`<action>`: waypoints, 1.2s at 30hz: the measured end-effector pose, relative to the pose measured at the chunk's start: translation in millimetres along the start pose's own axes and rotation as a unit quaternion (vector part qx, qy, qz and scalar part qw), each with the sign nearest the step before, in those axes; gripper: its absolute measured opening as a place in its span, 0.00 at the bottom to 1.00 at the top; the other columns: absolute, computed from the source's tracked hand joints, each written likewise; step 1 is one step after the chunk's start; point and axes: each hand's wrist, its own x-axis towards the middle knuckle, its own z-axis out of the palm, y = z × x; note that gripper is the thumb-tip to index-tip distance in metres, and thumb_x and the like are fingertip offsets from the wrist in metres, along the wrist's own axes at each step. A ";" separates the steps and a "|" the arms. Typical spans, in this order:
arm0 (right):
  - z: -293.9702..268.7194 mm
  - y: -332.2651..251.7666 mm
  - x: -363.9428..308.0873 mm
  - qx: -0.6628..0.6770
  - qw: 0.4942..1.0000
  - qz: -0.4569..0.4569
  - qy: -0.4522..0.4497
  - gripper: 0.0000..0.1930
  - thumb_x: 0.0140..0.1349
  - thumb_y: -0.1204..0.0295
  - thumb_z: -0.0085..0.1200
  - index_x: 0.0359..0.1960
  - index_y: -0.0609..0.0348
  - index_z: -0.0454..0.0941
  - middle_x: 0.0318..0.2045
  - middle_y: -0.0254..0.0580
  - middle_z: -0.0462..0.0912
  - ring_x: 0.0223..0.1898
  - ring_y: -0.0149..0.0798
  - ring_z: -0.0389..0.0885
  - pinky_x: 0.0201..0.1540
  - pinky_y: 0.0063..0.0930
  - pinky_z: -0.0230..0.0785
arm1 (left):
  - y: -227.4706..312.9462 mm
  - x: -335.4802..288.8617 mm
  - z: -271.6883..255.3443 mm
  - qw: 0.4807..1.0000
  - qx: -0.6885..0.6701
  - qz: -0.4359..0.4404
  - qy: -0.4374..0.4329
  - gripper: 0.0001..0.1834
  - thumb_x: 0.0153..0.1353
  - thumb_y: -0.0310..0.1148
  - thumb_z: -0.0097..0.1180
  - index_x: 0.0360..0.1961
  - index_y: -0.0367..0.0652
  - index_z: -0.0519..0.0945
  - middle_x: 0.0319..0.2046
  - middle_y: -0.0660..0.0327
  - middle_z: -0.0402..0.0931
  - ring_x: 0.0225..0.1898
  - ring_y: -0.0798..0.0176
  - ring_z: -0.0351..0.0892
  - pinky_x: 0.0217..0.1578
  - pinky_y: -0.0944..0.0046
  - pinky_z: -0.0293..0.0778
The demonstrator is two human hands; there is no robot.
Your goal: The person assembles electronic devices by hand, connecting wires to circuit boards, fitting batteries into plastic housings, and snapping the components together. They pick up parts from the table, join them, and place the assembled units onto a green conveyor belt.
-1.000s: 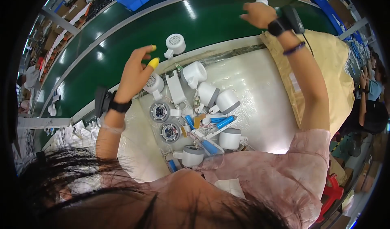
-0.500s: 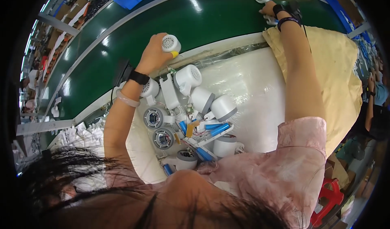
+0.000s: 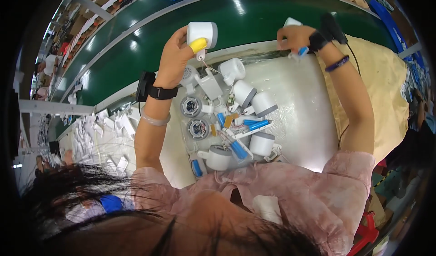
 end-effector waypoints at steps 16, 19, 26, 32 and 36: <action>76.1 -168.8 -64.9 -0.211 0.811 -0.359 0.410 0.16 0.48 0.74 0.58 0.41 0.47 0.82 0.37 0.33 0.75 0.39 0.37 0.73 0.43 0.35 0.63 | 3.8 -29.9 48.9 0.992 0.036 -0.100 -0.065 0.26 0.62 0.37 0.58 0.57 0.32 0.71 0.45 0.57 0.78 0.41 0.67 0.79 0.38 0.70 0.75; 76.0 -161.4 -68.4 -0.159 0.830 -0.343 0.410 0.15 0.46 0.76 0.60 0.38 0.48 0.83 0.37 0.34 0.75 0.40 0.39 0.74 0.43 0.36 0.63 | 3.0 -30.6 48.5 0.983 -0.056 -0.143 -0.098 0.27 0.63 0.36 0.57 0.61 0.35 0.69 0.50 0.54 0.75 0.48 0.64 0.78 0.45 0.66 0.74; 90.1 -147.3 -80.5 0.304 0.846 -0.232 0.371 0.05 0.55 0.82 0.53 0.31 0.61 0.80 0.31 0.38 0.81 0.31 0.28 0.76 0.32 0.20 0.66 | 4.9 -84.3 53.1 0.983 0.147 0.044 -0.103 0.39 0.56 0.32 0.63 0.67 0.33 0.59 0.57 0.48 0.70 0.61 0.54 0.69 0.58 0.57 0.67; 99.6 -138.6 -85.1 0.476 0.829 -0.129 0.262 0.03 0.57 0.79 0.54 0.25 0.62 0.75 0.24 0.31 0.78 0.27 0.21 0.73 0.30 0.18 0.65 | -0.6 -114.4 79.8 0.991 0.080 0.018 -0.109 0.44 0.54 0.37 0.68 0.67 0.35 0.58 0.55 0.49 0.72 0.58 0.54 0.71 0.58 0.57 0.67; 98.3 -141.0 -86.0 0.521 0.804 -0.113 0.262 0.06 0.56 0.78 0.56 0.24 0.61 0.72 0.21 0.27 0.74 0.25 0.19 0.70 0.28 0.16 0.63 | 3.4 -118.7 78.6 0.986 0.108 0.039 -0.119 0.45 0.52 0.36 0.70 0.68 0.38 0.57 0.52 0.51 0.73 0.54 0.56 0.74 0.57 0.59 0.68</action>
